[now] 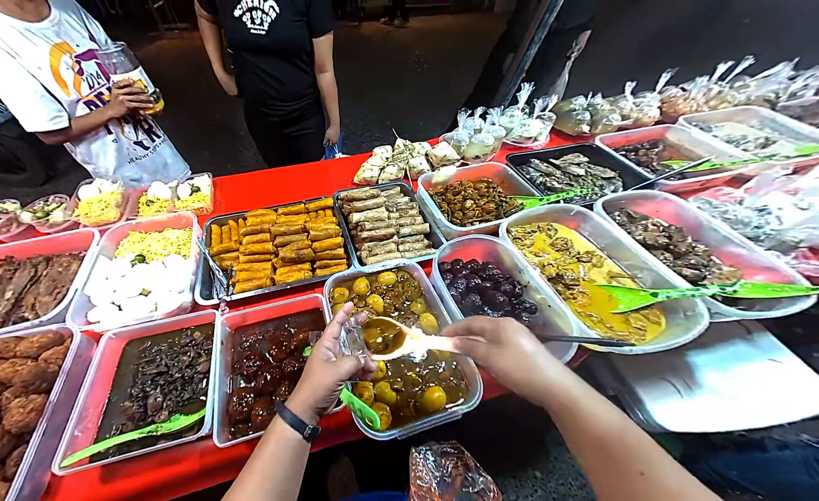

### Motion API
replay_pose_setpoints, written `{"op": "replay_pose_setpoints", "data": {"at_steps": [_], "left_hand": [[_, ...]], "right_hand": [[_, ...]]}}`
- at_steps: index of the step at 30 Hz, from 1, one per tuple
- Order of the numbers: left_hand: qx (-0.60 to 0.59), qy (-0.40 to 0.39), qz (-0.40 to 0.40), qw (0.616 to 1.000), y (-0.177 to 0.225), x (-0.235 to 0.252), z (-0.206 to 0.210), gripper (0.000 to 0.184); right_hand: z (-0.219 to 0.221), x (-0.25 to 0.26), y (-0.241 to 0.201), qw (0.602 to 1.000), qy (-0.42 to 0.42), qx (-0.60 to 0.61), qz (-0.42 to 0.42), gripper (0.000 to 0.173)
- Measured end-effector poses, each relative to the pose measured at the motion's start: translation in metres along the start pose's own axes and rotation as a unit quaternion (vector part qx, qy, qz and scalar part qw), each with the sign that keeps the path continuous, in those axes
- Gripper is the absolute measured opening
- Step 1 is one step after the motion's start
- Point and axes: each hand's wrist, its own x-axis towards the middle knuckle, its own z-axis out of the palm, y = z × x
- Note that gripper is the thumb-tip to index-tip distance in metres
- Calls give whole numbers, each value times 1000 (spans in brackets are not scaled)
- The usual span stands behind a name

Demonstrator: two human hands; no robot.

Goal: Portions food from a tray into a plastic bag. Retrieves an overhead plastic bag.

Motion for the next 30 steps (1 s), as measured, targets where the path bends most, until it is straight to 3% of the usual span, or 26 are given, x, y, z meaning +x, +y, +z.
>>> {"op": "replay_pose_setpoints", "data": {"at_steps": [2,4,5,7,12,16,18,20,21,25,30], "left_hand": [[-4,0,3,1000,-2,1,2,92],[-9,17,12,1000,-4,2,1,90],[-17,31,16,999,-3,1,-1,89],[-30,49,22,998,-1,1,-5,89],[-42,51,27,997,4,-4,-11,89],[-38,42,26,998,3,-4,-11,89],[-28,37,24,999,2,-5,-10,89],[-16,37,23,999,1,-5,-7,87],[-13,35,24,999,-1,-4,-6,87],[-4,34,24,999,-4,-4,-3,87],[-2,31,21,999,-5,0,4,90]], "right_hand": [[23,-2,-21,983,6,-154,-96,24],[54,-3,-14,901,135,-290,-295,23],[61,-1,-7,851,193,-323,-366,24],[58,-1,11,817,264,-311,-408,26],[57,1,88,903,269,-218,-254,25],[83,4,120,925,248,-236,-166,25],[86,2,114,959,178,-208,-78,26],[77,8,109,990,71,-104,62,29],[73,14,113,993,55,-33,102,27],[58,12,110,970,86,189,126,17],[20,0,62,967,97,224,77,12]]}}
